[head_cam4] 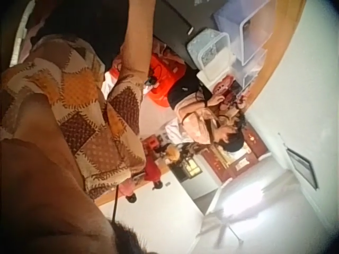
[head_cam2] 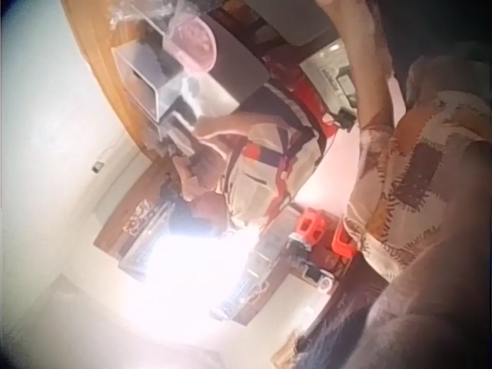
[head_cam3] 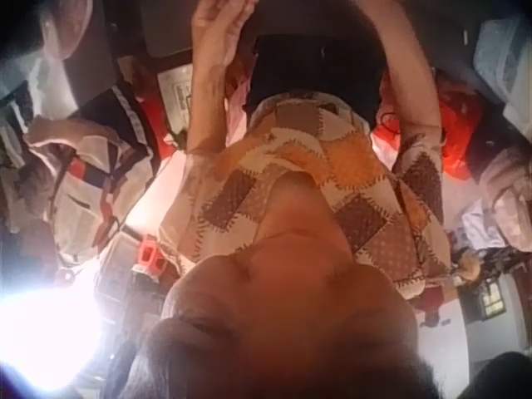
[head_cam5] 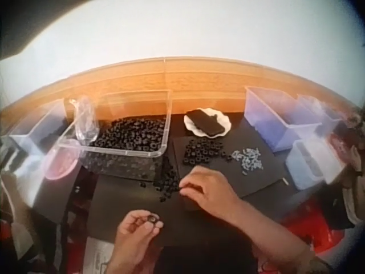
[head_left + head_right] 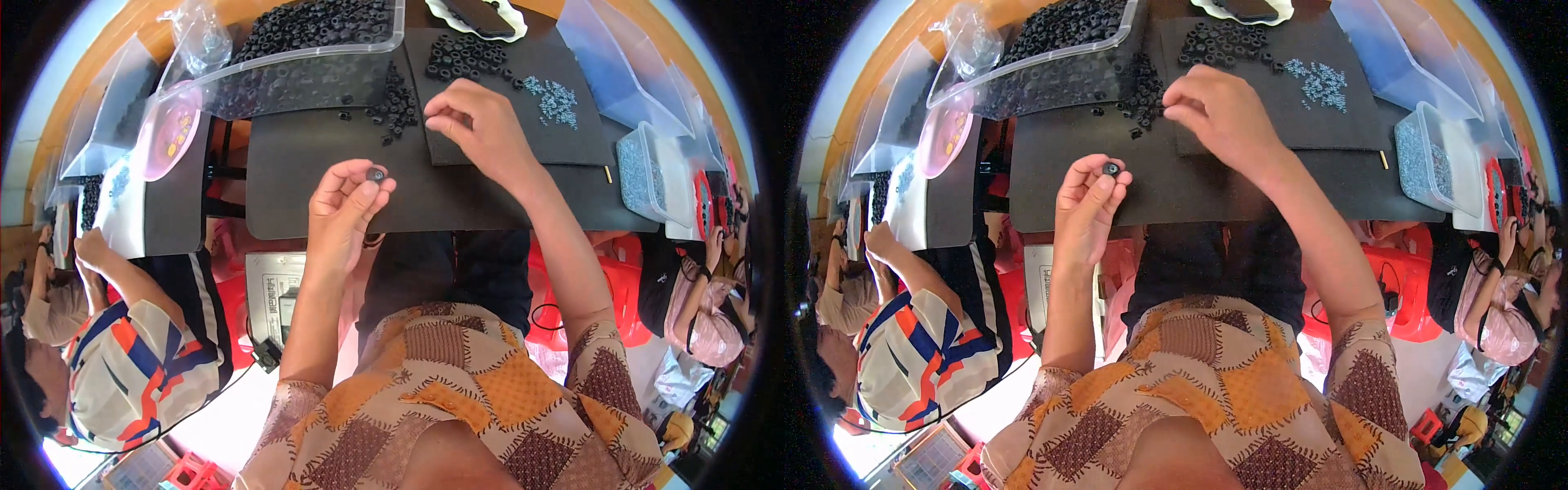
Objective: The person assembles small components by inserting small pieces into black rubber grommets by hand.
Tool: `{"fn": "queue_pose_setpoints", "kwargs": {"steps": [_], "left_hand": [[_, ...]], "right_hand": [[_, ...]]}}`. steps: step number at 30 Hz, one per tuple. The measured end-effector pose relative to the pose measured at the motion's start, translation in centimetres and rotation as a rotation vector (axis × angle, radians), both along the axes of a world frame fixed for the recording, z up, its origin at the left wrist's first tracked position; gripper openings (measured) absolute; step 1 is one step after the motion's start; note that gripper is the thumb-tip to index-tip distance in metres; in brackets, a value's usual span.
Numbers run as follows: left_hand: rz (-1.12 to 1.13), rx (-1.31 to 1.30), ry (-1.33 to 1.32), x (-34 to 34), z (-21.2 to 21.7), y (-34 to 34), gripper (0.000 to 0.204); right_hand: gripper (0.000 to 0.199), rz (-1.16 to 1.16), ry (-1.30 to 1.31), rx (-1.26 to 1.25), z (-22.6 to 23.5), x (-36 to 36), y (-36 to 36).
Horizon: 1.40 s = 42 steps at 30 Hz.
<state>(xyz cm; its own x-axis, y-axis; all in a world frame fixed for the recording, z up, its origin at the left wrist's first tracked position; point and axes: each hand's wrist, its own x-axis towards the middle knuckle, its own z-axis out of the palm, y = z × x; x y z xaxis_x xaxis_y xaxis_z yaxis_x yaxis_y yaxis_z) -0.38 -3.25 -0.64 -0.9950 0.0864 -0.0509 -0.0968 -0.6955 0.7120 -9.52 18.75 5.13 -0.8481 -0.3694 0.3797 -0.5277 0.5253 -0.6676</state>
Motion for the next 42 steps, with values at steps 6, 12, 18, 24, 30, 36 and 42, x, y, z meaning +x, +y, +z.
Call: {"fn": "queue_pose_setpoints", "kwargs": {"steps": [6, 12, 18, 24, 30, 36, 42], "left_hand": [[0.018, 0.037, -0.019, -0.5, -0.2, -0.9, 0.027], [-0.034, 0.056, -0.009, -1.0, -0.7, -0.6, 0.028], [-0.063, 0.049, -0.027, -0.9, -0.4, 0.5, 0.029], [-0.166, -0.007, -0.016, -1.1, -0.2, 3.0, 0.03], [-0.174, -0.13, 0.041, -1.2, -0.2, 4.5, 0.027], [-0.16, -0.169, 0.086, -0.7, -0.2, 5.7, 0.026], [-0.123, -0.325, 0.106, -0.4, 0.1, 6.2, 0.024]], "right_hand": [[0.017, -0.05, 0.173, 0.329, -2.1, -2.2, -1.8], [0.017, -0.092, 0.082, 0.415, -3.1, -2.3, -2.5], [0.014, 0.001, -0.339, -0.109, -0.9, 0.3, -0.9], [0.013, 0.092, -0.347, -0.321, -0.8, 4.9, 1.5], [0.01, 0.058, -0.262, -0.344, -0.8, 6.8, 2.4], [0.012, 0.023, -0.196, -0.364, -1.2, 7.5, 3.0], [0.012, -0.015, -0.131, -0.365, -2.0, 7.9, 3.3]]}}
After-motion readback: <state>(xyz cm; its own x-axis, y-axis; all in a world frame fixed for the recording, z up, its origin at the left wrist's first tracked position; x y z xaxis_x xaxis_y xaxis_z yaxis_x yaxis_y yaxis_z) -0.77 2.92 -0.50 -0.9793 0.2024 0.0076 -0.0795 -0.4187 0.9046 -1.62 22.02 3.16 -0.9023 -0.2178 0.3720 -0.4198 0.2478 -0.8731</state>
